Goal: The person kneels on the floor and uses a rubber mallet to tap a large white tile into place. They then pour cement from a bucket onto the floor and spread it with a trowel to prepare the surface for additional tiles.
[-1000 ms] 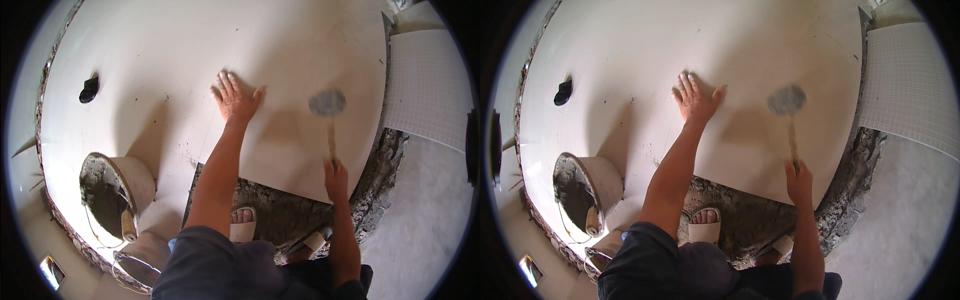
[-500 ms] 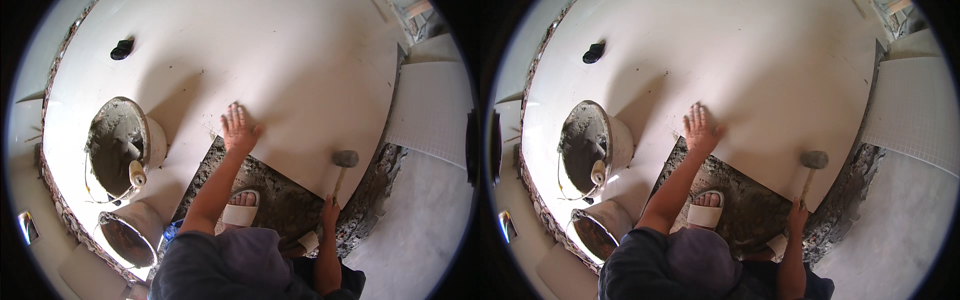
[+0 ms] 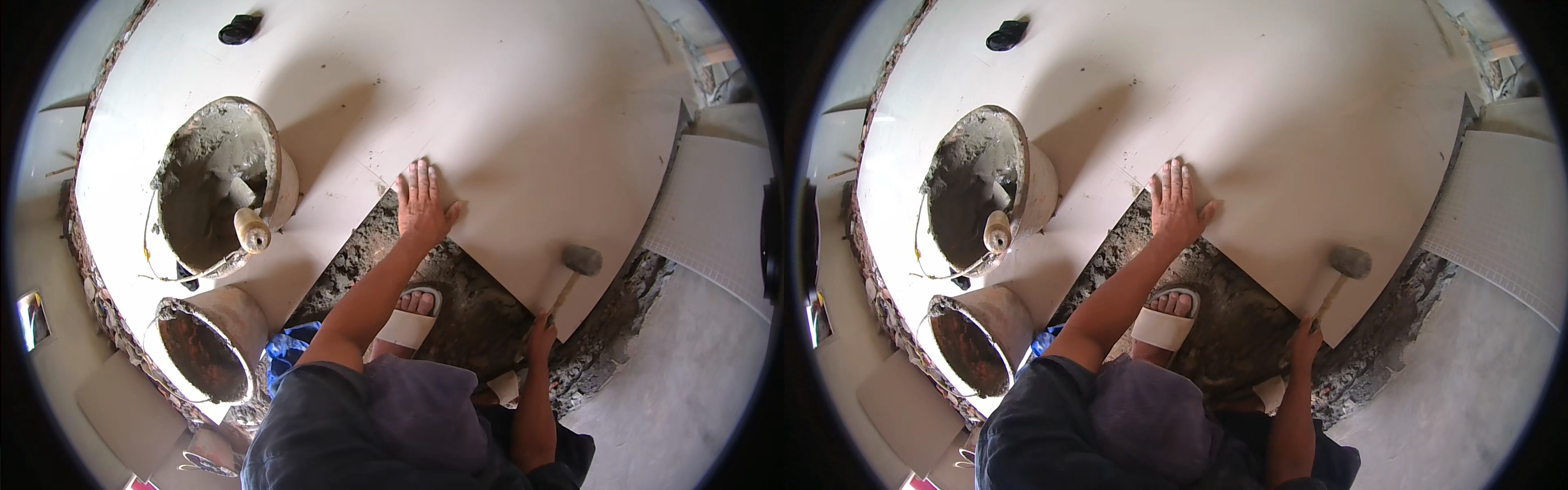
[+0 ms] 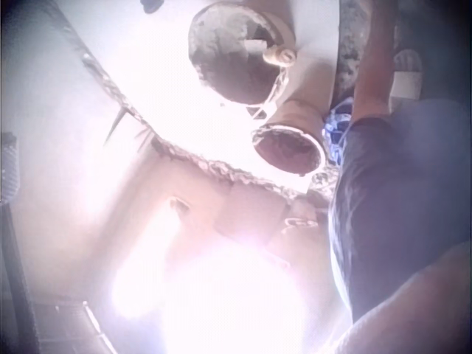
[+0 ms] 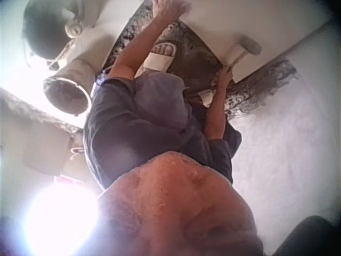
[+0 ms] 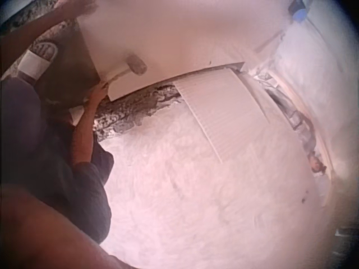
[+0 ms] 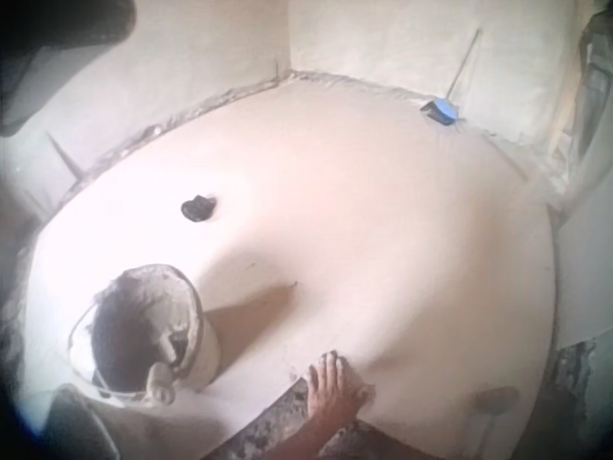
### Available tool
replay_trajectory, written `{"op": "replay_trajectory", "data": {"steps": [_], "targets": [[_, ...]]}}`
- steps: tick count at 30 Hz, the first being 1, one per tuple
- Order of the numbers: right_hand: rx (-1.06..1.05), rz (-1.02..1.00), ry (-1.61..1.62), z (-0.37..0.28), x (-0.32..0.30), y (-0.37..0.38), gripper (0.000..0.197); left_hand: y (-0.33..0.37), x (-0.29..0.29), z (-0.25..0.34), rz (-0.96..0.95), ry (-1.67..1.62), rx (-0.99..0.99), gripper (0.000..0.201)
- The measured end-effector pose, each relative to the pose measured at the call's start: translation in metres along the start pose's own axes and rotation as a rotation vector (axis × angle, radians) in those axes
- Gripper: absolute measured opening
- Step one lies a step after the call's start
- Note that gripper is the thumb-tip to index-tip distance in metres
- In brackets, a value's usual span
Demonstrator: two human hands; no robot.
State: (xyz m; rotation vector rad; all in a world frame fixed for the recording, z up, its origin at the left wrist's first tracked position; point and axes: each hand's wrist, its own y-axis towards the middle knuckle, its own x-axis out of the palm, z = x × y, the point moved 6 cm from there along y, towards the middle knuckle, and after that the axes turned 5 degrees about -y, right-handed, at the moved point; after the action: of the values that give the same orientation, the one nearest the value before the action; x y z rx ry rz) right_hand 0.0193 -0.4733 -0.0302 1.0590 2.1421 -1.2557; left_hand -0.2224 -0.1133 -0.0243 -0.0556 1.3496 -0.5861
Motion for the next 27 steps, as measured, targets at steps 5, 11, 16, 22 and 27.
{"op": "replay_trajectory", "data": {"steps": [5, 11, 16, 22, 27], "targets": [[0.086, -0.009, 0.026, -0.011, -0.001, -0.015, 0.047, 0.005, -0.009, -0.018, 0.22, -0.102, 0.029, 0.102], [-0.087, 0.086, -0.166, 0.003, 0.005, -0.041, 0.062, 0.025, -0.013, 0.005, 0.155, -0.057, 0.062, 0.111], [-0.06, 0.049, -0.162, 0.027, 0.015, -0.064, 0.06, 0.078, -0.021, 0.041, 0.078, -0.01, -0.003, 0.108], [0.105, -0.008, -0.027, 0.032, 0.019, -0.076, 0.055, 0.16, -0.048, 0.073, 0.198, -0.007, -0.015, 0.106], [0.167, 0.024, -0.033, 0.012, 0.01, -0.079, 0.051, 0.202, -0.04, 0.138, 0.241, 0.071, 0.205, 0.096]]}}
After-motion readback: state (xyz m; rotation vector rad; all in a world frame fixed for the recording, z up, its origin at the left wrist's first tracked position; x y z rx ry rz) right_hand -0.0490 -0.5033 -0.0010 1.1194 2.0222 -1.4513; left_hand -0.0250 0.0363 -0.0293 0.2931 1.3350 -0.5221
